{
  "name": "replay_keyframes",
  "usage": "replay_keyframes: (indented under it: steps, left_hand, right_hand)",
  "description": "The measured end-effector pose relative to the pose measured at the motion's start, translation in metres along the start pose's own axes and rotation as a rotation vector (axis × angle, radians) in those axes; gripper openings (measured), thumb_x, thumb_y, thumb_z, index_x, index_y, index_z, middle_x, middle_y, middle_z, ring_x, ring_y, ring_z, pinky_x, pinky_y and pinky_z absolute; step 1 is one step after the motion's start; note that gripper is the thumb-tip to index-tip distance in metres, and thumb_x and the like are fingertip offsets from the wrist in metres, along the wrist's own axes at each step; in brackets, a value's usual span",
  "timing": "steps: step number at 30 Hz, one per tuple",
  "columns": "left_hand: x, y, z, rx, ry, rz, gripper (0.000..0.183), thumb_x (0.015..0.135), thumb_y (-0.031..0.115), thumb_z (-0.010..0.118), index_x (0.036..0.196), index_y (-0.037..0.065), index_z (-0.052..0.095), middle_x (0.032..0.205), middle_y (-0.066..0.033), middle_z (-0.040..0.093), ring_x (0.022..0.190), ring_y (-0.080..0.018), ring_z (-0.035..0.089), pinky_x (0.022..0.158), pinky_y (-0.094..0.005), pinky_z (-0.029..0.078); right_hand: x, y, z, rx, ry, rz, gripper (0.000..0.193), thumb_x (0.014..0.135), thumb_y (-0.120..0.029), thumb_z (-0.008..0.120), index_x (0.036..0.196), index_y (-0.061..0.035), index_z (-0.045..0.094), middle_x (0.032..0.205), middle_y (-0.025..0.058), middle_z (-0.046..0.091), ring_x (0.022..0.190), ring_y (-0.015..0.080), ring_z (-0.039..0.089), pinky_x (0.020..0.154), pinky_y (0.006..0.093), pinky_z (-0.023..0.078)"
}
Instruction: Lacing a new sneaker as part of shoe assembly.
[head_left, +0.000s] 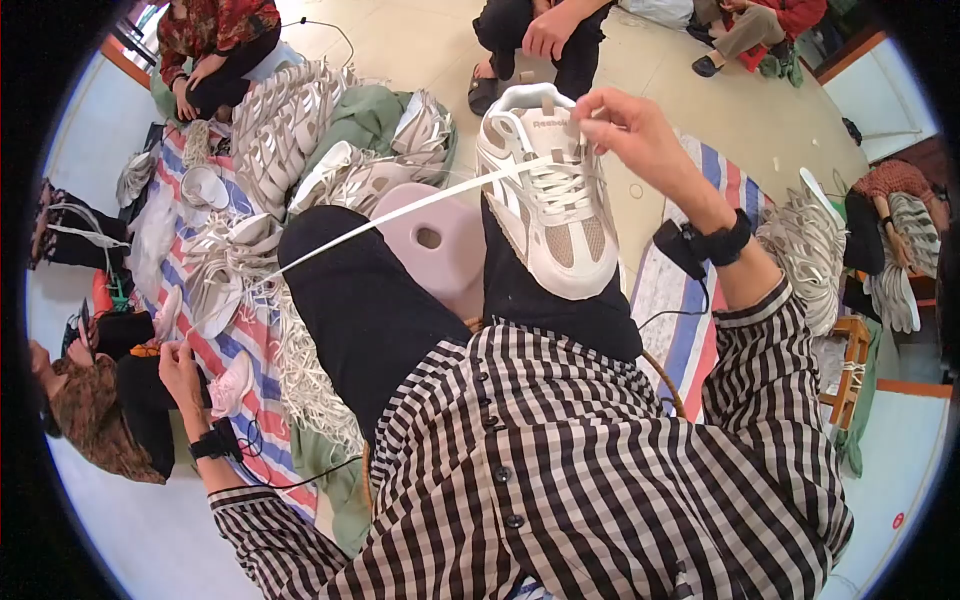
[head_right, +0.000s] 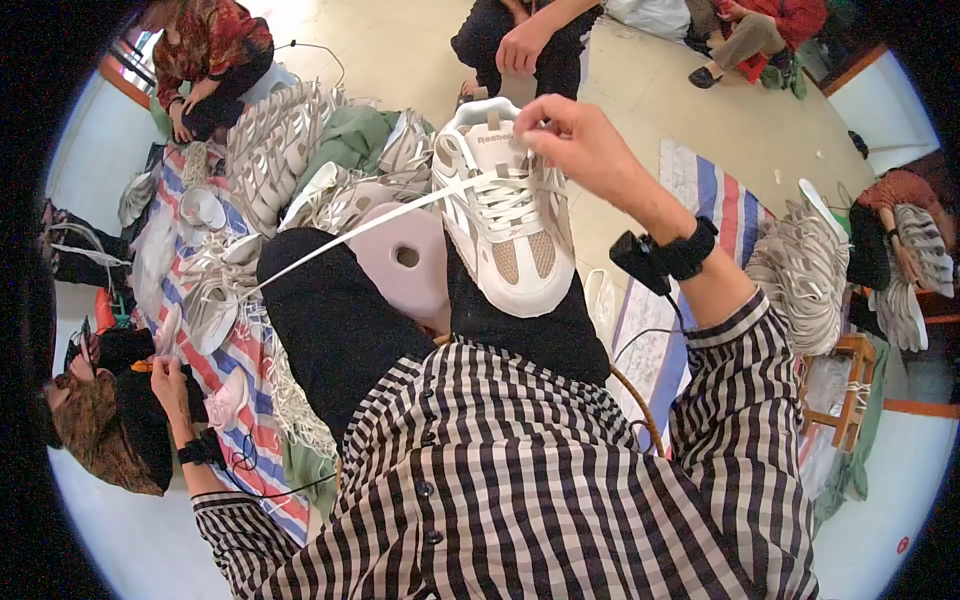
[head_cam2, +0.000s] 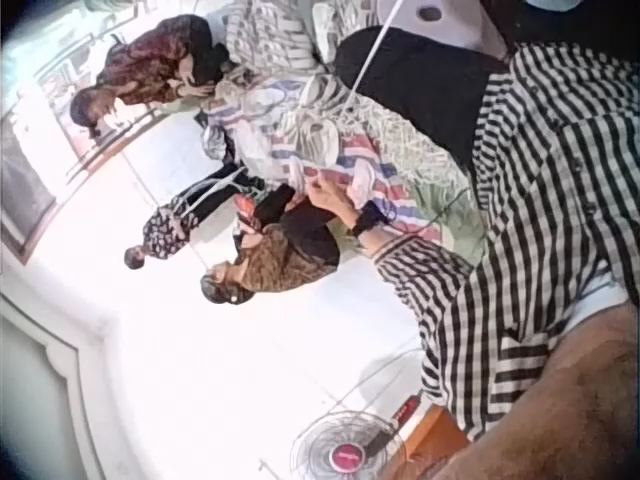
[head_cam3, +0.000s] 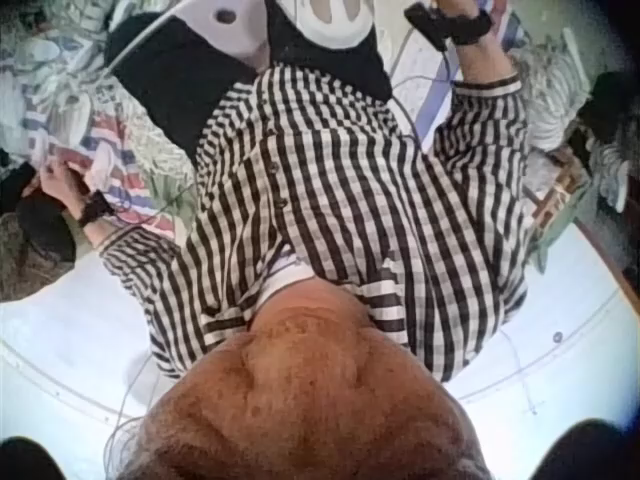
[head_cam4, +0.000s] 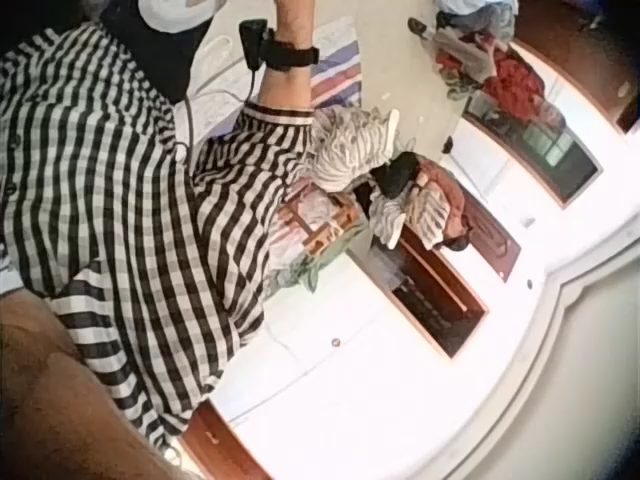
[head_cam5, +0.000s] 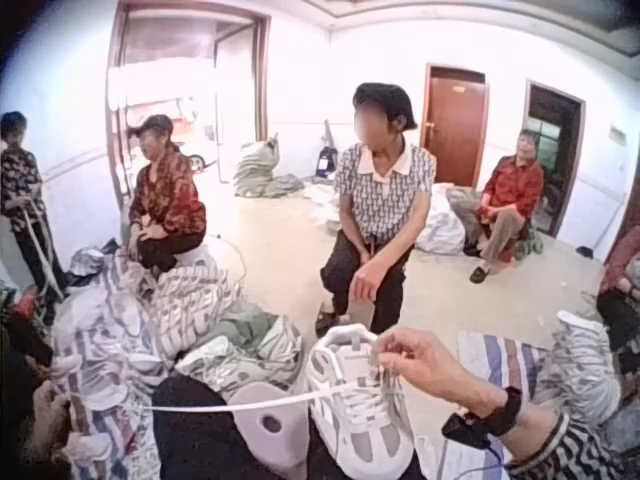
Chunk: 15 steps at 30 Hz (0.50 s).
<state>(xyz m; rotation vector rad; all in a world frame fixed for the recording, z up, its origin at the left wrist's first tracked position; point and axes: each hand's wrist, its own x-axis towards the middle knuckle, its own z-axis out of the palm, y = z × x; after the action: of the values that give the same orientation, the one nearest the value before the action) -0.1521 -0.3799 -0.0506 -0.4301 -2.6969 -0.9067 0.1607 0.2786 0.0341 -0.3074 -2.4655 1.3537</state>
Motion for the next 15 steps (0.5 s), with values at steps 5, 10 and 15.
replay_keyframes:
  steps: [5,10,15]
  left_hand:
    - [0.032,0.009,0.014,-0.171,-0.077,-0.013,0.014,0.09,0.012,0.061,0.081,0.002,0.056,0.064,0.0025,0.049,0.056,-0.0062,0.044,0.053,-0.0213,0.036]
    - [0.042,0.013,0.039,-0.183,-0.098,0.046,0.015,0.09,0.012,0.061,0.08,0.003,0.057,0.066,0.0021,0.051,0.058,-0.0048,0.046,0.053,-0.021,0.036]
    - [0.038,0.069,0.059,0.064,-0.036,0.199,0.011,0.088,0.006,0.059,0.098,0.0,0.059,0.081,-0.004,0.06,0.075,-0.0126,0.058,0.07,-0.0256,0.047]
  right_hand:
    - [-0.022,0.007,0.013,-0.079,0.138,-0.116,0.008,0.089,-0.009,0.061,0.094,-0.0024,0.062,0.088,0.0019,0.06,0.076,0.0084,0.056,0.068,0.0247,0.047]
    - [-0.04,0.011,0.013,-0.09,0.089,0.0,0.012,0.087,-0.007,0.063,0.097,-0.0026,0.06,0.09,0.0026,0.059,0.072,0.0085,0.054,0.066,0.0251,0.046]
    - [-0.053,0.016,0.018,-0.126,0.067,-0.066,0.016,0.083,-0.001,0.064,0.097,-0.0035,0.058,0.094,0.0034,0.056,0.071,0.0106,0.054,0.064,0.0249,0.045]
